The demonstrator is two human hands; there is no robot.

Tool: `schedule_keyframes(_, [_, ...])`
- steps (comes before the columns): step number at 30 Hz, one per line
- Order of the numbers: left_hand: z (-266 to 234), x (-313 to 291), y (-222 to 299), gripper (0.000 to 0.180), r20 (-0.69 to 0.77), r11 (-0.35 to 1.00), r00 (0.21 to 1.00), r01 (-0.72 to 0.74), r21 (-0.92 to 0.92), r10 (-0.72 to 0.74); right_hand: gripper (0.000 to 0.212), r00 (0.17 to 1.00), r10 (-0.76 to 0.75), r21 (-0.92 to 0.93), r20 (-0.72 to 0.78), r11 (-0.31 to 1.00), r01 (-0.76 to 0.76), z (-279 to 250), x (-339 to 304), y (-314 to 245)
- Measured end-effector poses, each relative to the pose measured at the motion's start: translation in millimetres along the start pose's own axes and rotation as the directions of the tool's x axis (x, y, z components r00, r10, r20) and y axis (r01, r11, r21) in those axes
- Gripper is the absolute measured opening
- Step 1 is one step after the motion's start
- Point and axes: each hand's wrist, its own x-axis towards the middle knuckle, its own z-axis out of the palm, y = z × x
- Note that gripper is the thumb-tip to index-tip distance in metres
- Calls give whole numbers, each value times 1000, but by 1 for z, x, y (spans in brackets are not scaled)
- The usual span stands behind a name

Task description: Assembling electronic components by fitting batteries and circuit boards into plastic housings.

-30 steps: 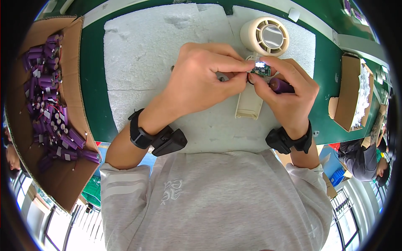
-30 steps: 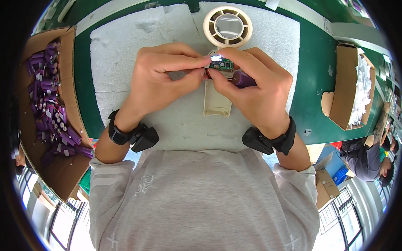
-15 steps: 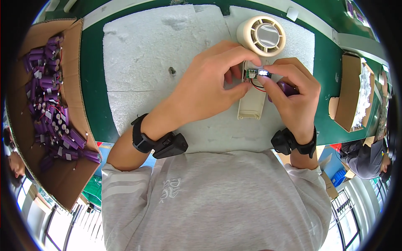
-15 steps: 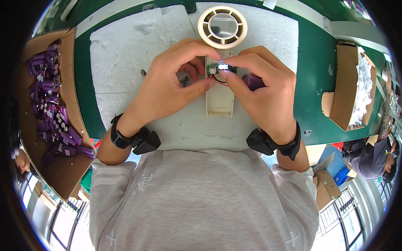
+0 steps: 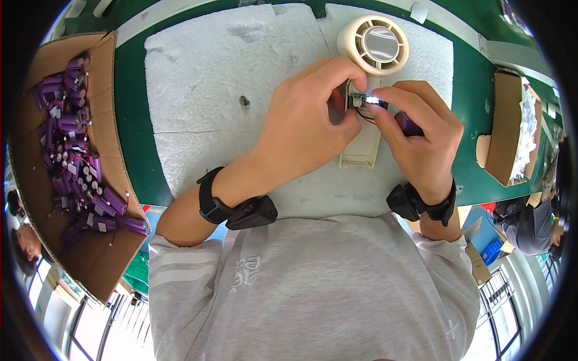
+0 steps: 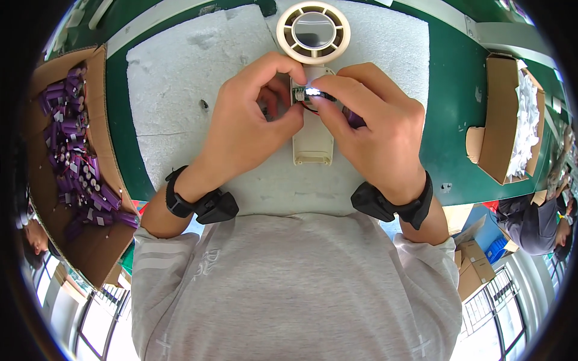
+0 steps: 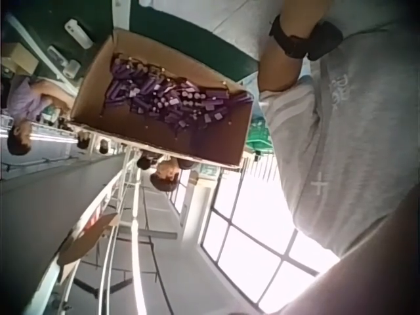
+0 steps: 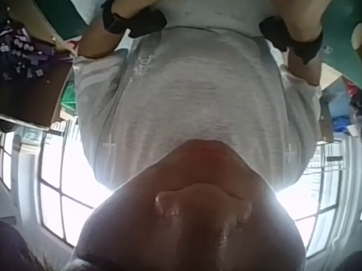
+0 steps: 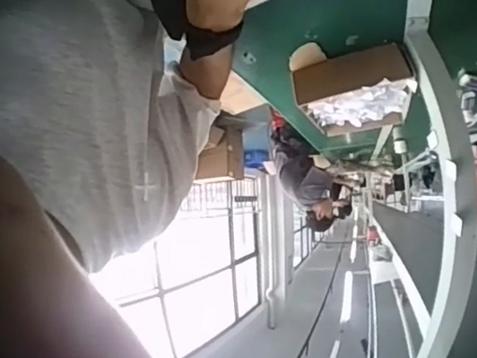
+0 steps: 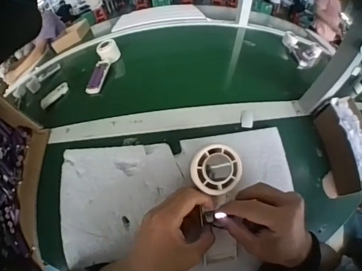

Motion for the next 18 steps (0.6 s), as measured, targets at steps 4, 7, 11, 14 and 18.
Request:
schedule_keyframes(4, [1,-1,-2,27,-37,999,999,-31,40,33,20,995,-96,-58,2,994,96,1,-1,2])
schedule_keyframes(7, [-3,0,-6,30,1,994,994,-107,-4,107,21,994,-105,-113,7,988,105,1,-2,-2])
schedule_keyframes(11, [-13,1,-11,28,98,976,992,-53,-213,75,17,996,-84,-193,28,977,88,1,-1,-6])
schedule_keyframes(14, [-16,8,-17,28,107,974,971,-204,-97,213,21,999,-14,-131,28,991,18,0,-3,-5])
schedule_keyframes(18, [-17,11,-15,26,98,941,938,-337,39,332,31,953,276,1,123,961,-278,-3,-1,-4])
